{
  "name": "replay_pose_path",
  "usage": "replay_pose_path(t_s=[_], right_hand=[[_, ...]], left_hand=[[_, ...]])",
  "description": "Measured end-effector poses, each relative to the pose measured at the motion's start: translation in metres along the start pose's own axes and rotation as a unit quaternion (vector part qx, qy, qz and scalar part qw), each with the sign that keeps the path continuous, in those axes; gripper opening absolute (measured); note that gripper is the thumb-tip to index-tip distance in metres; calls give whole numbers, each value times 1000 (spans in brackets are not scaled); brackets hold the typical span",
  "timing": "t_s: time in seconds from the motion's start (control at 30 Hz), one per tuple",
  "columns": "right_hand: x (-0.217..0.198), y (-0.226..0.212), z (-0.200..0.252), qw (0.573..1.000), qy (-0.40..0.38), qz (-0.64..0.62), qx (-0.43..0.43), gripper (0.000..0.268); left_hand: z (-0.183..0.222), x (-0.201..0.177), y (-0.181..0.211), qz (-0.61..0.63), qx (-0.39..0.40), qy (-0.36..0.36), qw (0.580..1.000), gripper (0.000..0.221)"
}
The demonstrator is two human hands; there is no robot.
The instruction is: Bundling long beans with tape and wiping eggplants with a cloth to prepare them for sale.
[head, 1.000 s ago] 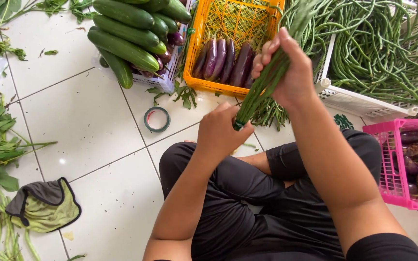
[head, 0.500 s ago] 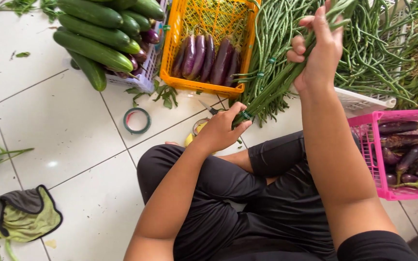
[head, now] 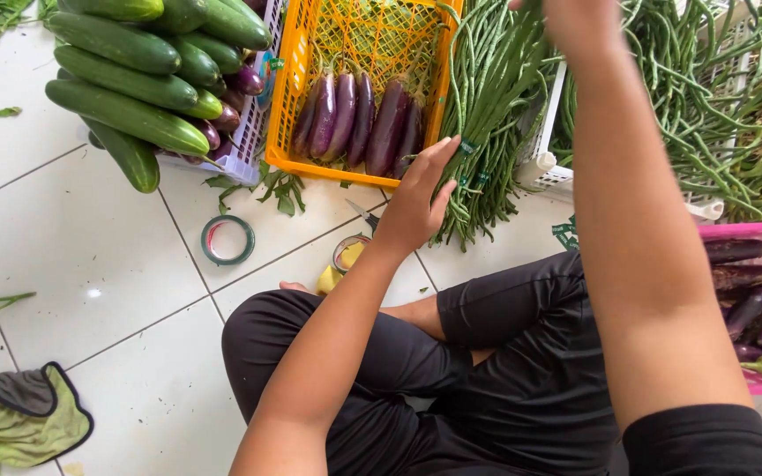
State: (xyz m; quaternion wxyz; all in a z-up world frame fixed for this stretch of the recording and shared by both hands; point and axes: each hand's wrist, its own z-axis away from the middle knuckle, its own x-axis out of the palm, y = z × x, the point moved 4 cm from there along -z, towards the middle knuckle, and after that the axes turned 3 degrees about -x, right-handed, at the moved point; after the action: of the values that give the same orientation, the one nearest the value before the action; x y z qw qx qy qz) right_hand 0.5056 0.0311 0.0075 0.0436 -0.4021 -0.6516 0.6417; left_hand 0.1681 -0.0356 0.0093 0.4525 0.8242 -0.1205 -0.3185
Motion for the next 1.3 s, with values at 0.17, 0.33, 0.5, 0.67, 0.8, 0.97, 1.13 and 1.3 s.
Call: replay_pose_path(t_s=[0.17,0.33,0.5,0.67,0.8,0.97,1.13,1.3], right_hand=[[42,48,64,986,-45,160,16,98],[25,-9,161,988,98,39,-117,40],[7,-90,201,983,-10,2,-184,20],[38,-111,286,987,-57,40,-146,17],[96,-103,328,915,-365,174,5,17],[140,-84,347,886,-434,151,64,33],[150,-75,343,898,-384,22,212,36],[168,-50,338,887,-365,-51,279,43]], left_hand=[[15,-2,-39,-201,17,-142,969,63],[7,-16,-41,-160,7,-41,986,36],[10,-59,-54,-94,-93,71,989,15],[30,-81,-50,-176,-214,27,960,14],[64,-60,-100,-276,-351,-137,884,21],[81,-44,-137,-332,-399,-206,830,34],[86,-29,-145,-324,-456,-248,791,38],[82,-25,-145,-335,-481,-276,762,40]])
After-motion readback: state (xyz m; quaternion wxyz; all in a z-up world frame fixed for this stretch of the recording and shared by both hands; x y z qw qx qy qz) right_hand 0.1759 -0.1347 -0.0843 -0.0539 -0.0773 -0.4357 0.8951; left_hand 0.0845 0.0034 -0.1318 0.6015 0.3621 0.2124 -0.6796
